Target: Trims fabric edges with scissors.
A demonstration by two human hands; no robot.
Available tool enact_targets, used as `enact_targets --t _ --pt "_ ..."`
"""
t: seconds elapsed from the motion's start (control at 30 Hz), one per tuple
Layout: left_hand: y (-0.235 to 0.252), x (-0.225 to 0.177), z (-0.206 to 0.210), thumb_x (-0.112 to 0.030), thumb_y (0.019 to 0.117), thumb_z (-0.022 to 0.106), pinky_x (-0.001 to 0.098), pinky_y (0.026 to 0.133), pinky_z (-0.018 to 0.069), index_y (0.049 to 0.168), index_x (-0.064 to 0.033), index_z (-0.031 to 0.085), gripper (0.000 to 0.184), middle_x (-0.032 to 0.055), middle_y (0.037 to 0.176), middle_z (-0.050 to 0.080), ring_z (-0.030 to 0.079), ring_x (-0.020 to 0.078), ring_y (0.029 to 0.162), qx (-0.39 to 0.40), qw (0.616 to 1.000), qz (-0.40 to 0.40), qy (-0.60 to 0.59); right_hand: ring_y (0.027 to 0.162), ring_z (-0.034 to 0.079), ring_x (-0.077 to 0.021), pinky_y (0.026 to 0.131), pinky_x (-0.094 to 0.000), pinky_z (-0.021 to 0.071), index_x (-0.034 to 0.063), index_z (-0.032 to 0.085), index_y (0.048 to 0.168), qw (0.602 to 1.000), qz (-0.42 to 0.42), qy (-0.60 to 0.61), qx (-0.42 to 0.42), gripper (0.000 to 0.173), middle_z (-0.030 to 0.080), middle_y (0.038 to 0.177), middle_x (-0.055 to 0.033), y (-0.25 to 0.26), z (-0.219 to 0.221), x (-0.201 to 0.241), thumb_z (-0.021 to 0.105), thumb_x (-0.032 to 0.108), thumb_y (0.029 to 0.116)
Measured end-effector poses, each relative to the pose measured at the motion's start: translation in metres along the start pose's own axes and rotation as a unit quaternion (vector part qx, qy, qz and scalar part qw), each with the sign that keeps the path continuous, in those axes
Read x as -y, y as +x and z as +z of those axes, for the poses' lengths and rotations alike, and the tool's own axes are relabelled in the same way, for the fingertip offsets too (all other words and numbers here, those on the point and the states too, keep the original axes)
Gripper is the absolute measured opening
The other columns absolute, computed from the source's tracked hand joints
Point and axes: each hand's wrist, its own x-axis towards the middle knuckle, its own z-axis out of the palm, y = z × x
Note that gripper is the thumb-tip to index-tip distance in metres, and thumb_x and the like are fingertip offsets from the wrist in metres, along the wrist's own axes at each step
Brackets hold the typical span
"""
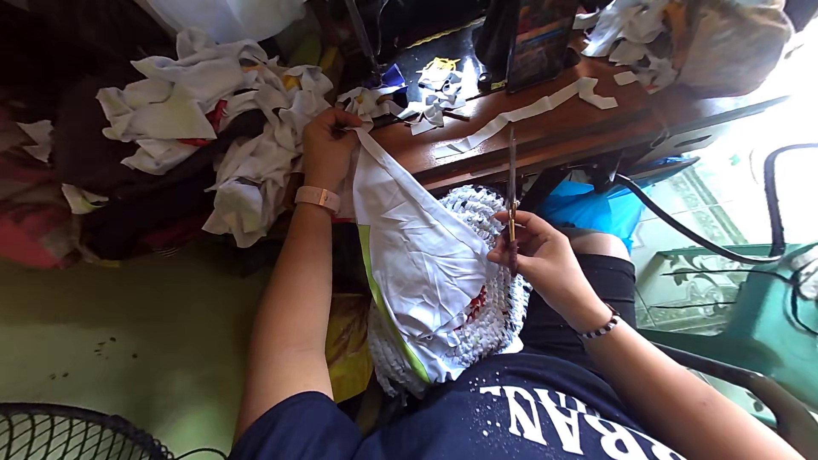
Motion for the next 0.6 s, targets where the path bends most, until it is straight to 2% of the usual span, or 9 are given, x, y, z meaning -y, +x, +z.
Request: enact_targets --t 0.1,0.23,0.4,0.5,0.6 --pt "-0.001 -0.001 0.001 0.001 0.0922 0.064 0.0258 0.078 0.0558 0.108 -0.0024 0.069 0.017 0.0071 0.107 0.07 0.065 0.0085 0.084 -0.006 1.0 0.007 0.017 0.074 0.071 -0.0134 0.065 -0.0285 0.0622 0.0126 0.061 0.132 0.999 -0.007 -0.03 -0.018 0.064 0.073 0.093 -0.0037 -0.001 0.005 -0.002 0.087 0.005 0.0743" --pt "-0.001 -0.007 0.002 -0.001 0.096 0.061 0.0276 0.084 0.0562 0.114 0.0006 0.065 0.018 0.0096 0.109 0.069 0.066 0.0098 0.092 -0.006 1.0 0.001 0.003 0.076 0.071 -0.0118 0.067 -0.0277 0.0622 0.0113 0.06 0.132 0.998 -0.02 -0.048 -0.025 0.065 0.073 0.093 -0.0028 -0.002 0.007 -0.004 0.087 0.007 0.074" --pt "-0.008 -0.027 0.009 -0.008 0.101 0.054 0.0294 0.078 0.0555 0.122 0.0007 0.057 0.023 0.0111 0.102 0.068 0.065 0.0103 0.083 -0.016 0.999 -0.031 0.029 0.076 0.071 -0.0118 0.068 -0.0272 0.062 0.0093 0.059 0.133 0.998 -0.029 -0.044 -0.024 0.064 0.073 0.094 -0.0031 -0.002 0.007 -0.006 0.086 0.007 0.0749" --pt "-0.004 -0.029 0.006 -0.007 0.1021 0.049 0.0335 0.087 0.056 0.126 0.0021 0.057 0.026 0.0164 0.116 0.067 0.068 0.0163 0.096 -0.005 0.994 0.029 0.107 0.078 0.071 -0.0126 0.069 -0.0277 0.0621 0.0085 0.059 0.134 0.998 -0.033 -0.042 -0.028 0.065 0.073 0.095 -0.0037 -0.003 0.007 -0.008 0.086 0.007 0.075" --pt "0.006 -0.025 0.0 -0.009 0.1049 0.046 0.0408 0.094 0.0556 0.128 0.0008 0.058 0.028 0.0185 0.123 0.067 0.069 0.0248 0.106 0.018 0.974 0.101 0.2 0.077 0.071 -0.0127 0.069 -0.0281 0.0625 0.0077 0.058 0.135 0.998 -0.034 -0.042 -0.034 0.066 0.073 0.095 -0.0038 -0.004 0.008 -0.009 0.086 0.007 0.0752"
